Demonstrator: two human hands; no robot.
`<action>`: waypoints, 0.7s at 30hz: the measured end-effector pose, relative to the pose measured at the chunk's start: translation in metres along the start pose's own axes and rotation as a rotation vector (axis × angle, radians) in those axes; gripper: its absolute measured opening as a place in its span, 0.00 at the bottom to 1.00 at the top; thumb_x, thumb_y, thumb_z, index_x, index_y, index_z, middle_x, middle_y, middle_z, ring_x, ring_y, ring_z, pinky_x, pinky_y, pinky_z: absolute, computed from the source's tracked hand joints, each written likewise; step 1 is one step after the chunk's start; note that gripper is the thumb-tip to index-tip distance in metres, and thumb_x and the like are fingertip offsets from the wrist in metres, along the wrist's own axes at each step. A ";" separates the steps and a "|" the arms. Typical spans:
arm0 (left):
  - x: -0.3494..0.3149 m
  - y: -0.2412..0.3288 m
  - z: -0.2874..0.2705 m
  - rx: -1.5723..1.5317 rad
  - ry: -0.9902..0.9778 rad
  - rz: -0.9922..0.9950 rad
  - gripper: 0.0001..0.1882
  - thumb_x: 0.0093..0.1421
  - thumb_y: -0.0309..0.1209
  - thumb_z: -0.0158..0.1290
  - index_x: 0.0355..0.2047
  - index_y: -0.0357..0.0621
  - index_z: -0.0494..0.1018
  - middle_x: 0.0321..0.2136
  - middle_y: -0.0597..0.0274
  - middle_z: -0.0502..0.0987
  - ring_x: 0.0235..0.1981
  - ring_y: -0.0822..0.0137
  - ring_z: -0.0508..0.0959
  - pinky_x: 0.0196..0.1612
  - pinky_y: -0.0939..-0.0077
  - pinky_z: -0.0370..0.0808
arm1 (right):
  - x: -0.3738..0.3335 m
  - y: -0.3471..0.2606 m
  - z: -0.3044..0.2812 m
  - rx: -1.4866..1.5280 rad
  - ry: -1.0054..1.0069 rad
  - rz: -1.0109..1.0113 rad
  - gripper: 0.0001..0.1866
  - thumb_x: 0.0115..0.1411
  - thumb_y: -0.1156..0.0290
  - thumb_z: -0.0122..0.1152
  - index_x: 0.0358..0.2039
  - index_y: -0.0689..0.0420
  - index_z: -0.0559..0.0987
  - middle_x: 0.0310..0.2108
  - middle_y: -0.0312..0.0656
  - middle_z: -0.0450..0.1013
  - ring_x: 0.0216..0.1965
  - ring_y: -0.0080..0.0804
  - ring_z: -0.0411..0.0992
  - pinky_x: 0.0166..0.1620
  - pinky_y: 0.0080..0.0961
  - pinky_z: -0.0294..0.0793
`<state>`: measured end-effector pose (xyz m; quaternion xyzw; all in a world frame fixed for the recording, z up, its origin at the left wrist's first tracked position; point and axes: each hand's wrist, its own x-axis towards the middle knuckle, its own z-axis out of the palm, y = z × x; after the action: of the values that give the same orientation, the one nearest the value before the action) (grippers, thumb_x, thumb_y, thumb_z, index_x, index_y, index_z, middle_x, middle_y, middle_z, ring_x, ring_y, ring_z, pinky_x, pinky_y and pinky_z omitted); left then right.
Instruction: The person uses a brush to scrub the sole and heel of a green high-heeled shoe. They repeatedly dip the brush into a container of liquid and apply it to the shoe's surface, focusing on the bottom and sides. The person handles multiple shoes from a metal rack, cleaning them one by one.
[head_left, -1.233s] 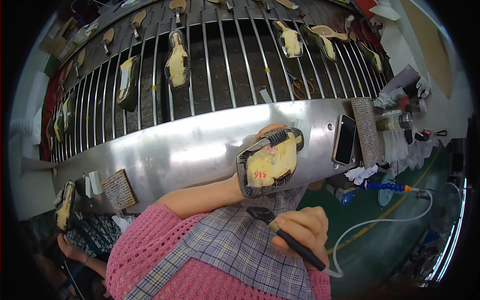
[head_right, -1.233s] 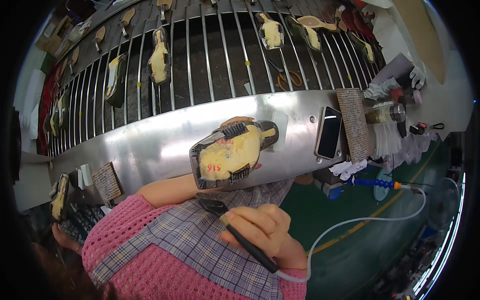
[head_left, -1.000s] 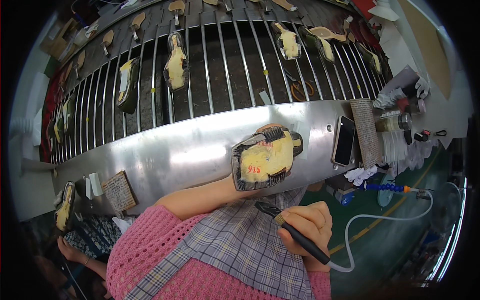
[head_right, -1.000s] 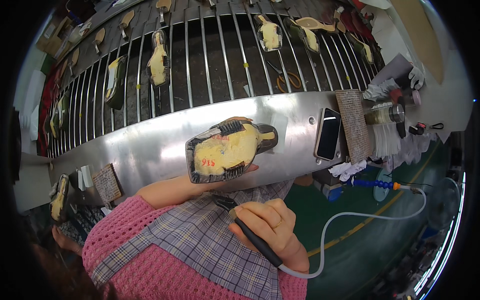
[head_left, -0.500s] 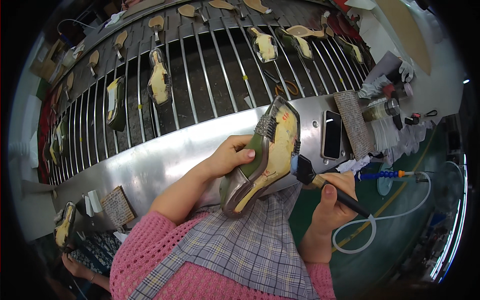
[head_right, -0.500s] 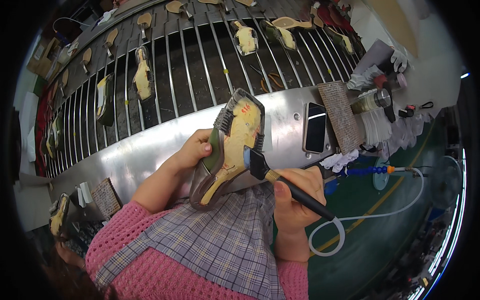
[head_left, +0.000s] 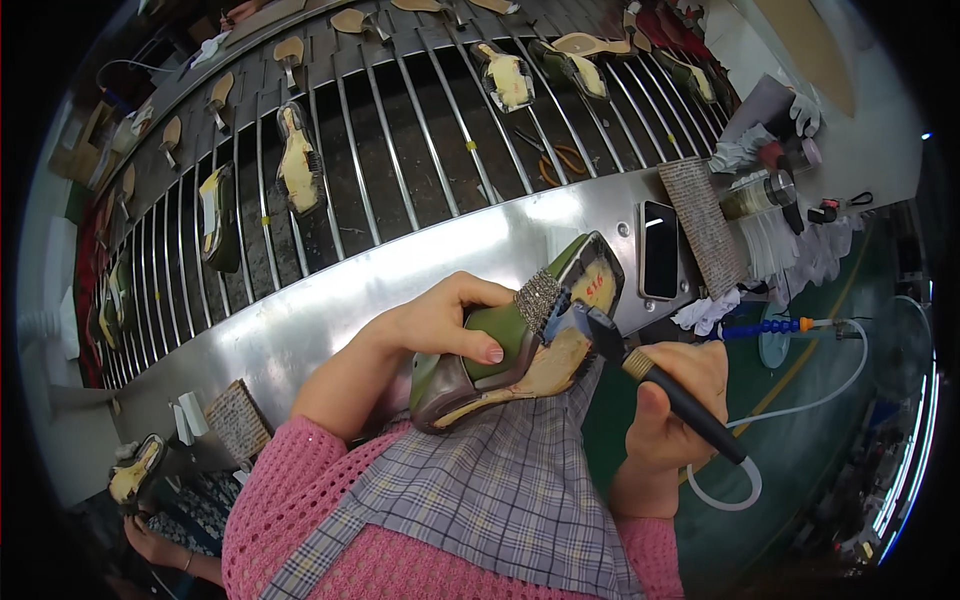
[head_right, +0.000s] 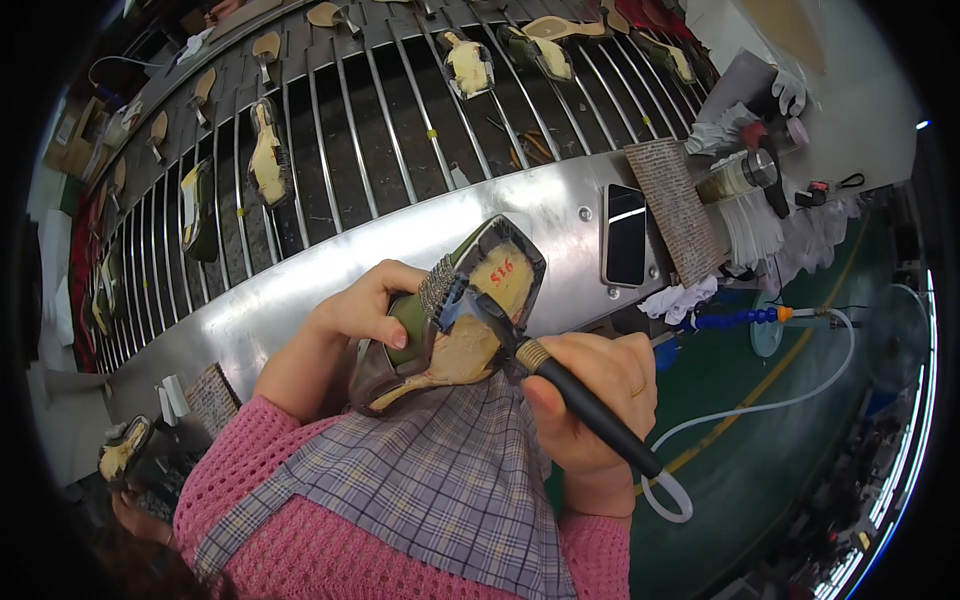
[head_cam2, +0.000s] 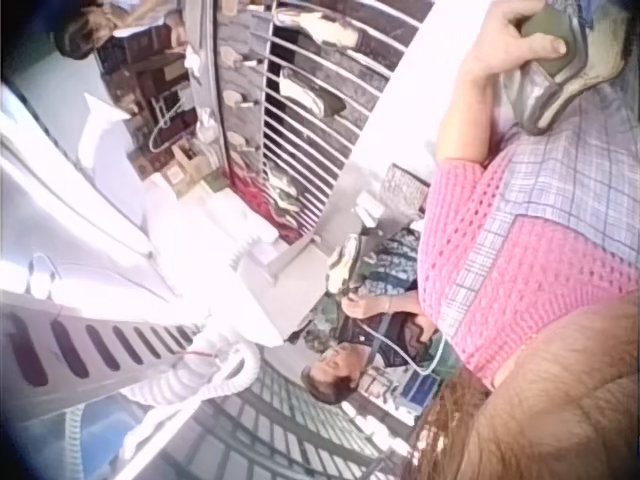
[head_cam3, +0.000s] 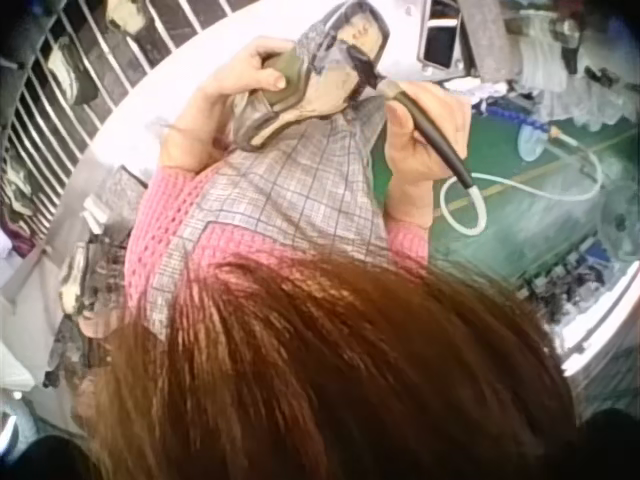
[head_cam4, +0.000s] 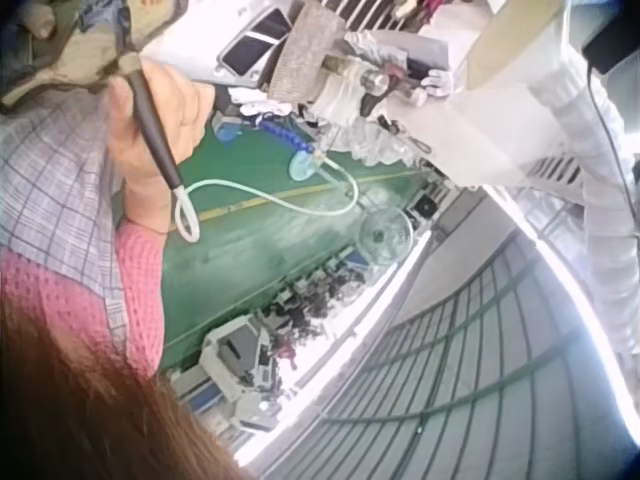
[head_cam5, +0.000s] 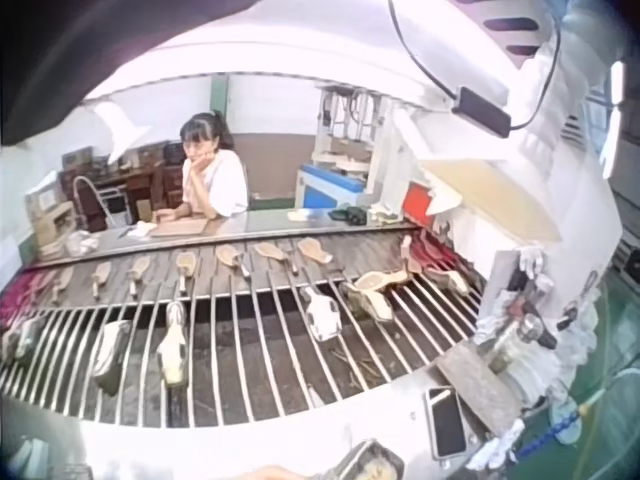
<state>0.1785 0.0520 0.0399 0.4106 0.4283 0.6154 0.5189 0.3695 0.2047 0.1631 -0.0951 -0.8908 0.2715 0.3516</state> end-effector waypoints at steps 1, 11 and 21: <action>0.002 0.003 0.002 -0.004 -0.014 0.002 0.21 0.48 0.39 0.66 0.33 0.34 0.76 0.25 0.70 0.72 0.30 0.79 0.69 0.33 0.82 0.67 | 0.002 0.003 0.000 0.013 0.030 0.010 0.15 0.58 0.57 0.64 0.32 0.58 0.77 0.29 0.37 0.76 0.27 0.32 0.71 0.32 0.26 0.66; 0.014 0.010 0.011 -0.041 -0.045 -0.015 0.20 0.47 0.37 0.67 0.34 0.34 0.76 0.25 0.69 0.73 0.30 0.79 0.70 0.33 0.82 0.68 | 0.008 0.004 -0.018 0.089 -0.110 -0.010 0.17 0.55 0.55 0.66 0.32 0.57 0.78 0.28 0.38 0.76 0.27 0.32 0.70 0.31 0.25 0.66; 0.026 0.009 0.012 0.013 -0.061 -0.006 0.20 0.49 0.37 0.66 0.35 0.34 0.76 0.26 0.69 0.74 0.30 0.79 0.70 0.34 0.83 0.68 | 0.014 0.004 -0.033 0.094 -0.226 -0.002 0.16 0.54 0.55 0.67 0.30 0.55 0.78 0.27 0.37 0.76 0.27 0.33 0.70 0.31 0.26 0.67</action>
<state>0.1846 0.0778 0.0535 0.4314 0.4172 0.5983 0.5309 0.3817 0.2268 0.1894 -0.0466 -0.9111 0.3218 0.2535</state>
